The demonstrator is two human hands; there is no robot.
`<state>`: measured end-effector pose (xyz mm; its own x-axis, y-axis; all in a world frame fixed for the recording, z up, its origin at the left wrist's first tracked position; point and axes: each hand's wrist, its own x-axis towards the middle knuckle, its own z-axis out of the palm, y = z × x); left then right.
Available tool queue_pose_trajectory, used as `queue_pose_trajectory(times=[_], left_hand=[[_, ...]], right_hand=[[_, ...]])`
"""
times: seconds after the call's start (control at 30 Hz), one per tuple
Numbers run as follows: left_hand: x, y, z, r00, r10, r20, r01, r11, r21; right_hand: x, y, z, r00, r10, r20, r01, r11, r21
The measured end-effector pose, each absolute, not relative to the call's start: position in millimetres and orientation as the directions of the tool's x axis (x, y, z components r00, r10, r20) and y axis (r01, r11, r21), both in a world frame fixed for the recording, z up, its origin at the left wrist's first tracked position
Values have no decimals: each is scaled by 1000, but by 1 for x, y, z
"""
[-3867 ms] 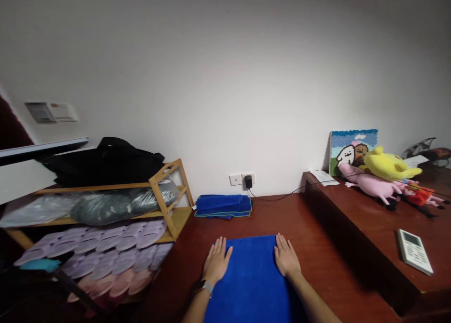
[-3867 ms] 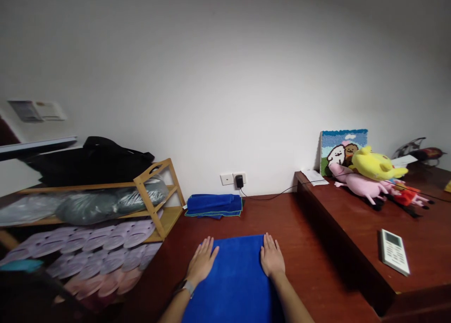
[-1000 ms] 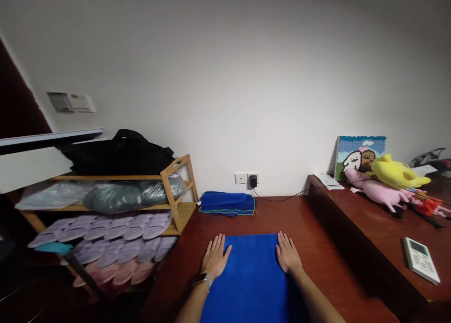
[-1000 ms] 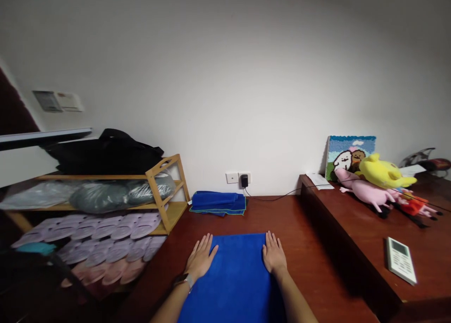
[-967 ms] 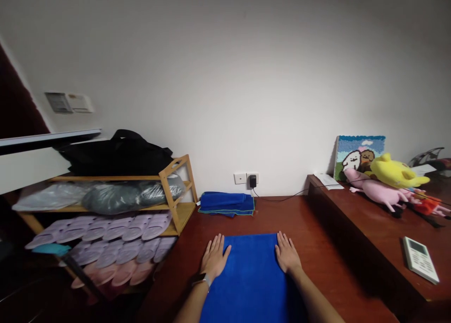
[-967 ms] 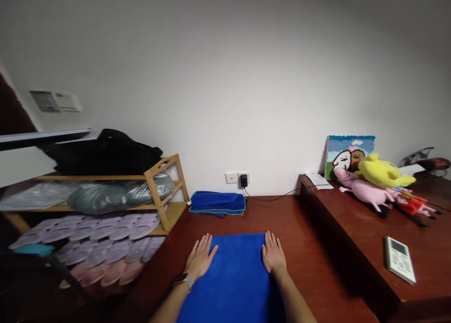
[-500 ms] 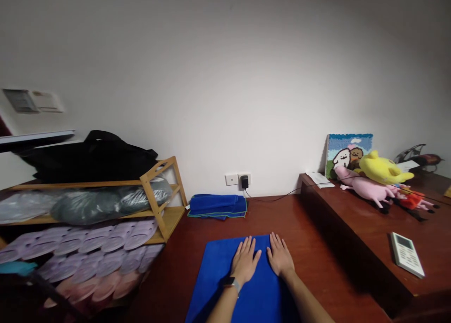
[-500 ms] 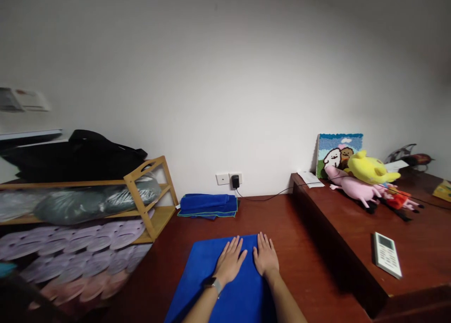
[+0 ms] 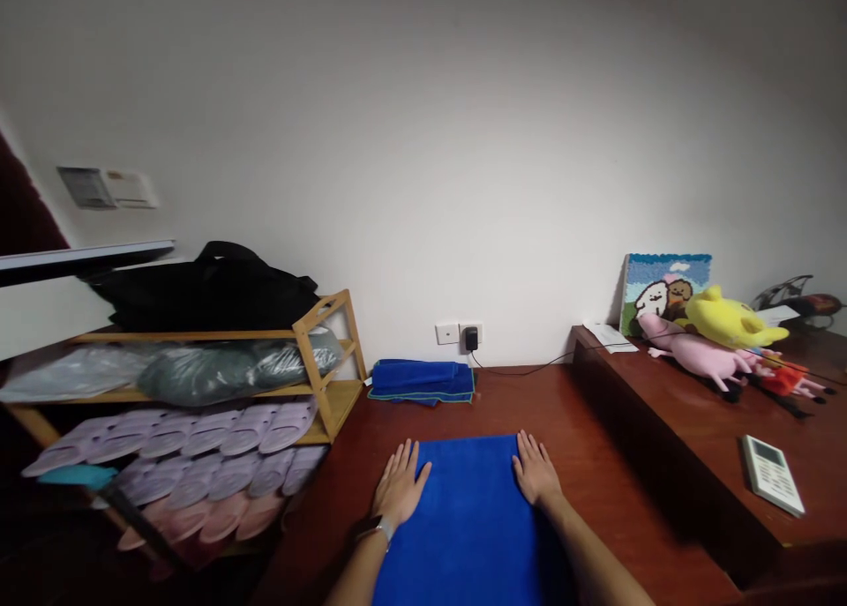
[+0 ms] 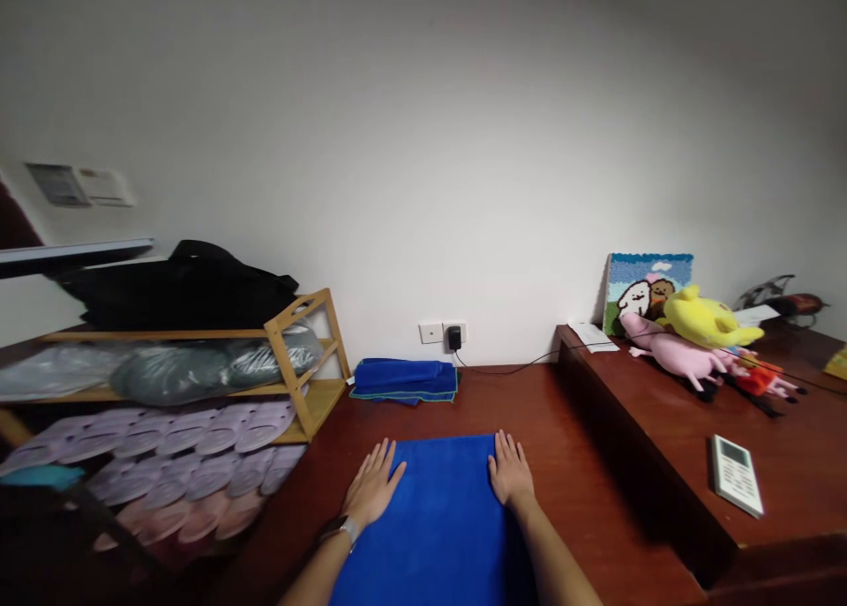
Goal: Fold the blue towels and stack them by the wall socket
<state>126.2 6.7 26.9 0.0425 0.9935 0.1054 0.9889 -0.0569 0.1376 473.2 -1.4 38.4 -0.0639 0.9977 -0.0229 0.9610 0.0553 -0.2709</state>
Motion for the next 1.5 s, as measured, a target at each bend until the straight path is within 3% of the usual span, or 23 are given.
queue_pose_trajectory(times=[0.27,0.43,0.5,0.63,0.73,0.87,1.17,1.4,1.5], left_hand=[[128,9,26,42,991,125,988,-60,139],[132,6,39,58,991,120,996,-65,56],[155,1,45,122,982,146,990,-130,50],[244,-18,45,412,897,161,893,-433,127],[306,-31,35,481,866,135,847,-499,184],[314,-34,25,443,889,114,868,-457,193],[154,-44,25,103,993,57,986,-109,129],[148,-53,30,81,993,84,989,-90,114],[151,-51,29,87,991,104,989,-98,113]], right_hand=[[469,-30,36,-27,999,-40,954,14,-299],[466,-38,35,-28,999,-19,955,21,-295],[465,-36,35,-30,999,-16,953,23,-301],[466,-34,33,-34,999,7,949,35,-314],[468,-34,31,-58,998,14,948,59,-313],[468,-34,31,-59,998,11,949,60,-308],[467,-34,30,-23,1000,-1,944,22,-330],[464,-45,50,3,997,-72,962,-23,-273],[465,-59,47,-9,999,-41,955,-3,-295]])
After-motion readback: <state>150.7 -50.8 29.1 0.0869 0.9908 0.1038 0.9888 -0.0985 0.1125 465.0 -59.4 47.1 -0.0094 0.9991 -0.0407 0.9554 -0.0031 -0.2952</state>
